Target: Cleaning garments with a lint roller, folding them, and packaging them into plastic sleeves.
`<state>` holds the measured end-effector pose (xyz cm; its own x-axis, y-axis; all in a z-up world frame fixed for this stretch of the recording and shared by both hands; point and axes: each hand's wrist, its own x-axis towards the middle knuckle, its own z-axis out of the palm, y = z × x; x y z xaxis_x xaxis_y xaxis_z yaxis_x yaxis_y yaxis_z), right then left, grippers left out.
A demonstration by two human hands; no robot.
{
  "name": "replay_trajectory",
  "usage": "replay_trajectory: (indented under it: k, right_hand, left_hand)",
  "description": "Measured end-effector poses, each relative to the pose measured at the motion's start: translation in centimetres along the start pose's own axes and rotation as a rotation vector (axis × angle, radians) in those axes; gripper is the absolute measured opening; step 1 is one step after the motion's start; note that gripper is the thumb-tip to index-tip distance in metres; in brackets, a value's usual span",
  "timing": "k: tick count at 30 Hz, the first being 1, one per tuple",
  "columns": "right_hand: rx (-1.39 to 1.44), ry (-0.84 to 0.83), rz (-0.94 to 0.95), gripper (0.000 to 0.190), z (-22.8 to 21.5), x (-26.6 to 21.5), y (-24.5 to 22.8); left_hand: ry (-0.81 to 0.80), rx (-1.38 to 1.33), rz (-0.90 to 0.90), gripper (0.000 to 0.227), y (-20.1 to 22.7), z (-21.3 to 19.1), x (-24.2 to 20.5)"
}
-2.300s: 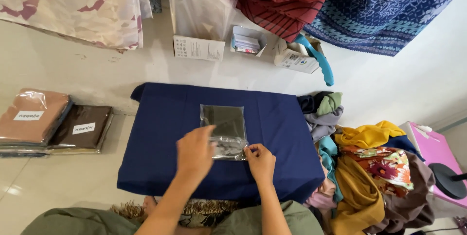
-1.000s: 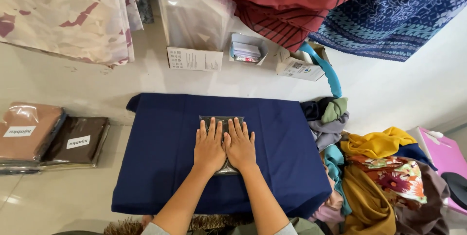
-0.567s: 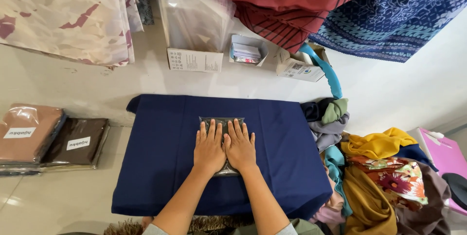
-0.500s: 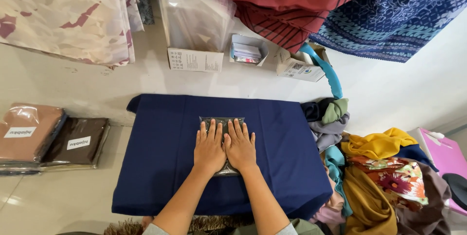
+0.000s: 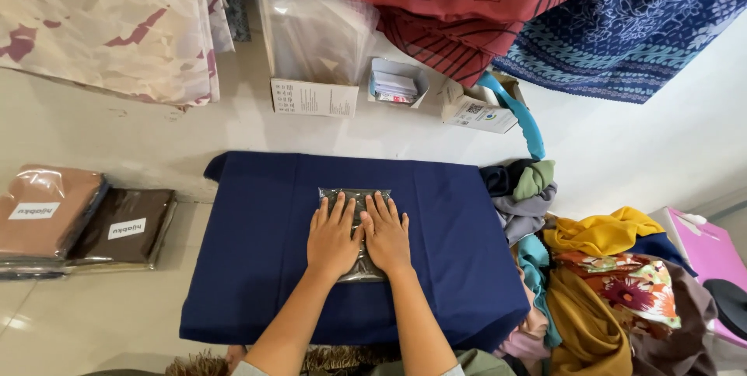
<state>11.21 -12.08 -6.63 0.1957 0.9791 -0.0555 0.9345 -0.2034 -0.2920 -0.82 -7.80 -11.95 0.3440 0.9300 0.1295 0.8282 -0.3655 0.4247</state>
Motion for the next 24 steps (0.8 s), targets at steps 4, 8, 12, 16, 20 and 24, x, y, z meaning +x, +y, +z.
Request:
replay_trajectory:
  k: [4,8,12,16,20,24]
  right_hand:
    - [0.064,0.068,-0.031,0.057,1.2,0.8,1.1]
    - [0.007,0.169,-0.058,0.053,1.8,1.5,1.8]
    - [-0.094,0.269,-0.073,0.053,2.0,1.6,1.4]
    - [-0.057,0.288,-0.104,0.054,1.6,1.1,1.1]
    - [-0.029,0.174,-0.081,0.052,1.6,1.4,1.3]
    - [-0.063,0.150,-0.073,0.050,1.4,1.4,1.2]
  left_hand:
    - [0.201,-0.008,0.032,0.056,-0.5,1.4,0.1]
    - [0.398,0.013,0.049,0.049,-0.7,2.3,0.8]
    - [0.458,0.073,0.055,0.047,-0.1,1.4,0.7]
    - [0.372,0.098,0.068,0.050,-0.7,2.5,1.1]
    - [0.245,0.112,0.017,0.054,-1.2,3.9,1.7]
    - [0.170,0.080,-0.002,0.054,-0.9,2.9,1.3]
